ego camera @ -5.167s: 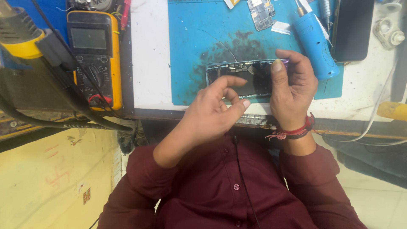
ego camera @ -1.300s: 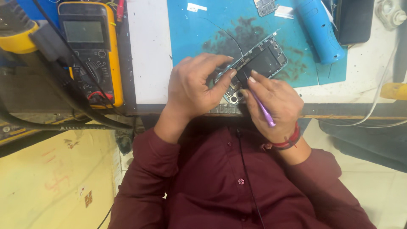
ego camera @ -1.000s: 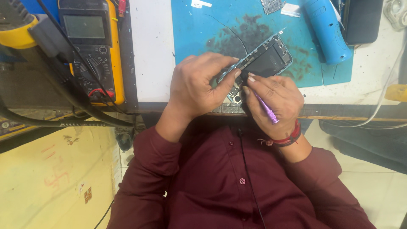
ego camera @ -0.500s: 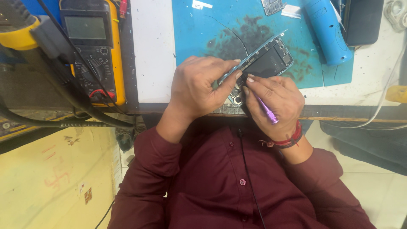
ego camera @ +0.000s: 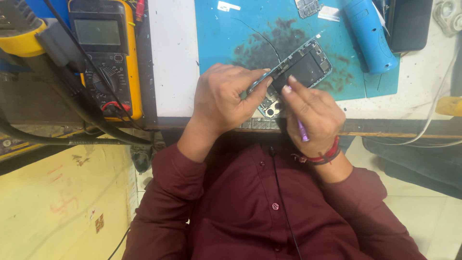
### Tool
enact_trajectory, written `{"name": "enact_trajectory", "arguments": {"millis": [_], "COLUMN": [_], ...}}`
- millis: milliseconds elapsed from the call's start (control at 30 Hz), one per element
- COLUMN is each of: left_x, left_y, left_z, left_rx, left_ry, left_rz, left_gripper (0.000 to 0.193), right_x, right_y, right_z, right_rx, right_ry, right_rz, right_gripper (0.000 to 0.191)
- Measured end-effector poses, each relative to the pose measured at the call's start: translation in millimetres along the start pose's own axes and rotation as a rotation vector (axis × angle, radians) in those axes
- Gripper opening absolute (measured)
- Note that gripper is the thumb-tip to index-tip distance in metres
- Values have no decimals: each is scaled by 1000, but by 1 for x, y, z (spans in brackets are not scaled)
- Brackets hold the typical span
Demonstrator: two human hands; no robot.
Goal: The person disassembles a light blue smartphone by removing the back cover and using a screwdriver and tweezers to detach internal components. They then use a hot air gun to heat the battery area and continue prying and removing parts from the chassis.
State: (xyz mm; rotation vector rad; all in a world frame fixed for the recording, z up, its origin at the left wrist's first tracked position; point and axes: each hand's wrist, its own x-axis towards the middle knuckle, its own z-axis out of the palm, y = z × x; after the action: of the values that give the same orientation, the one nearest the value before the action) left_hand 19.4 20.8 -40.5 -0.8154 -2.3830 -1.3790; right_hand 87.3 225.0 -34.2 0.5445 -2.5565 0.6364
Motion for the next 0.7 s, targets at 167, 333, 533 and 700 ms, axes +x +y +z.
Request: {"name": "enact_trajectory", "arguments": {"millis": [167,333,533,700], "left_x": [0,1,-1,-12], "left_y": [2,6,15,30], "left_z": [0,-2,-4,1], "left_rx": [-3,-9,-25,61], "left_ry": [-11,-1,-18,-46], "left_rz": [-28,-29,5,-13], "left_gripper": [11,13,28,37], "right_x": [-8,-20,-17,5], "right_y": [4,9,16,36], "right_z": [0,0,-12,-16], "right_rx": [138,377,809,876], "right_ry": [48,197,418,216], "right_rz": [116,286,582,712], "right_gripper": [28,9,23,26]}}
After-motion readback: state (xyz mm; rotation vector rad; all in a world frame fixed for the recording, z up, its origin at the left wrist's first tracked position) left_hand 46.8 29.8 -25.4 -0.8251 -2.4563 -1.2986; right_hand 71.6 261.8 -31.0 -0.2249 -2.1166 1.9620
